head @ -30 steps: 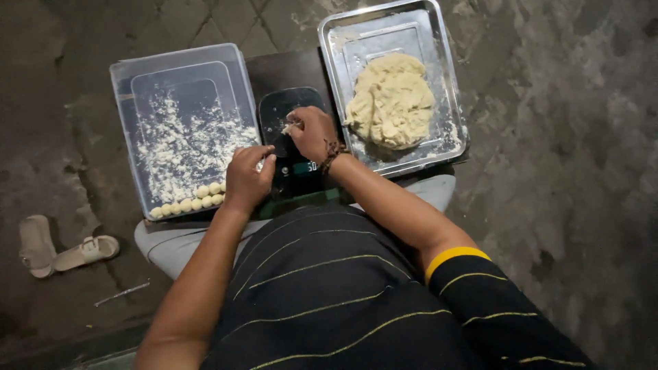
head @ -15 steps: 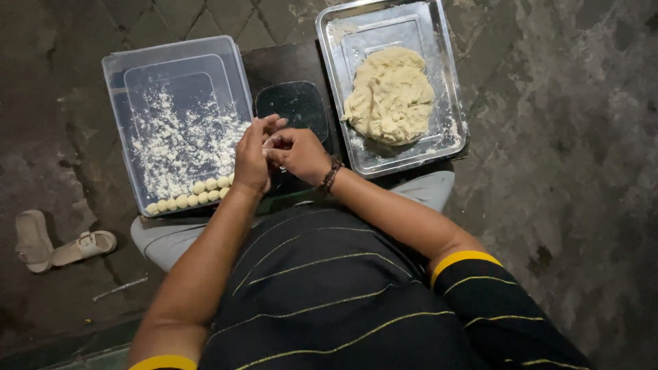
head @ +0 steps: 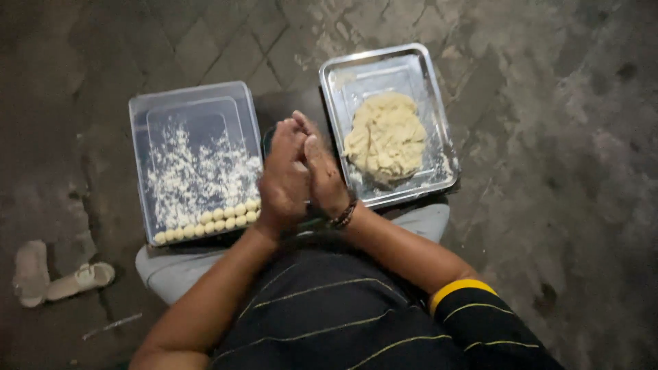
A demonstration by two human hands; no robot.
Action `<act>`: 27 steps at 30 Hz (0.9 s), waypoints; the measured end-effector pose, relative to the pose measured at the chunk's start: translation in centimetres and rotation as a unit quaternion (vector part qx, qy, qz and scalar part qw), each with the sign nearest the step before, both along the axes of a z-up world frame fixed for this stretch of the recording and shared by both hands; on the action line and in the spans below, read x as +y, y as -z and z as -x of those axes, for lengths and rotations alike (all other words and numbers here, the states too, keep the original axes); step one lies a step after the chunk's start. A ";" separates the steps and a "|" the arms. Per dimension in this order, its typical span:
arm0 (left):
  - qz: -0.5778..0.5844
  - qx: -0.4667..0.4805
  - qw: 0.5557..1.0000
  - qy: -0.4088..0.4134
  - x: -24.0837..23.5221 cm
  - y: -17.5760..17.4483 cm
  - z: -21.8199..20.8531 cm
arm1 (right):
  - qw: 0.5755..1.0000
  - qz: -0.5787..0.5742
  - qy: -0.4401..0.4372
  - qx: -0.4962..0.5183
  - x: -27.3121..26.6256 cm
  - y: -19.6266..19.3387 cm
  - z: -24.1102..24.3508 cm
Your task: The person portions dough from a large mass on a metal tray, weighs each piece on a digital scale, rolls it into a ball between the palms, and places it in a plastic container. The process repeats continuously throughout the clip.
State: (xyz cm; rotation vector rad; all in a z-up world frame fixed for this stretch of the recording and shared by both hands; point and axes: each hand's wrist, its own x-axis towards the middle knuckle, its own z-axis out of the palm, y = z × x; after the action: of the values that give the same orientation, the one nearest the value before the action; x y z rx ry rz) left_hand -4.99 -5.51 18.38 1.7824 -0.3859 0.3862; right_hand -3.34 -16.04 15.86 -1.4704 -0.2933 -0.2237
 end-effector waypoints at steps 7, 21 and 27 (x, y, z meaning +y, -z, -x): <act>-0.181 -0.184 0.966 -0.015 1.1 0.5 -2.2 | 0.825 -0.471 -0.195 0.245 2.2 -8.8 3.3; -0.208 -0.252 0.945 0.000 -0.1 1.2 -1.7 | 0.841 -0.478 -0.176 0.184 1.1 -8.4 2.8; -0.170 -0.235 0.957 0.024 0.5 -2.2 -1.3 | 0.968 0.159 -0.064 0.182 0.4 -5.1 5.4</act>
State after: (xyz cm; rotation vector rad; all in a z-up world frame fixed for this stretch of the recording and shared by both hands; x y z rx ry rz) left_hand -3.71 -4.97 20.58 2.0018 -0.8720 0.7499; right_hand -8.71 -15.61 21.00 -1.7662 -0.1267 0.2088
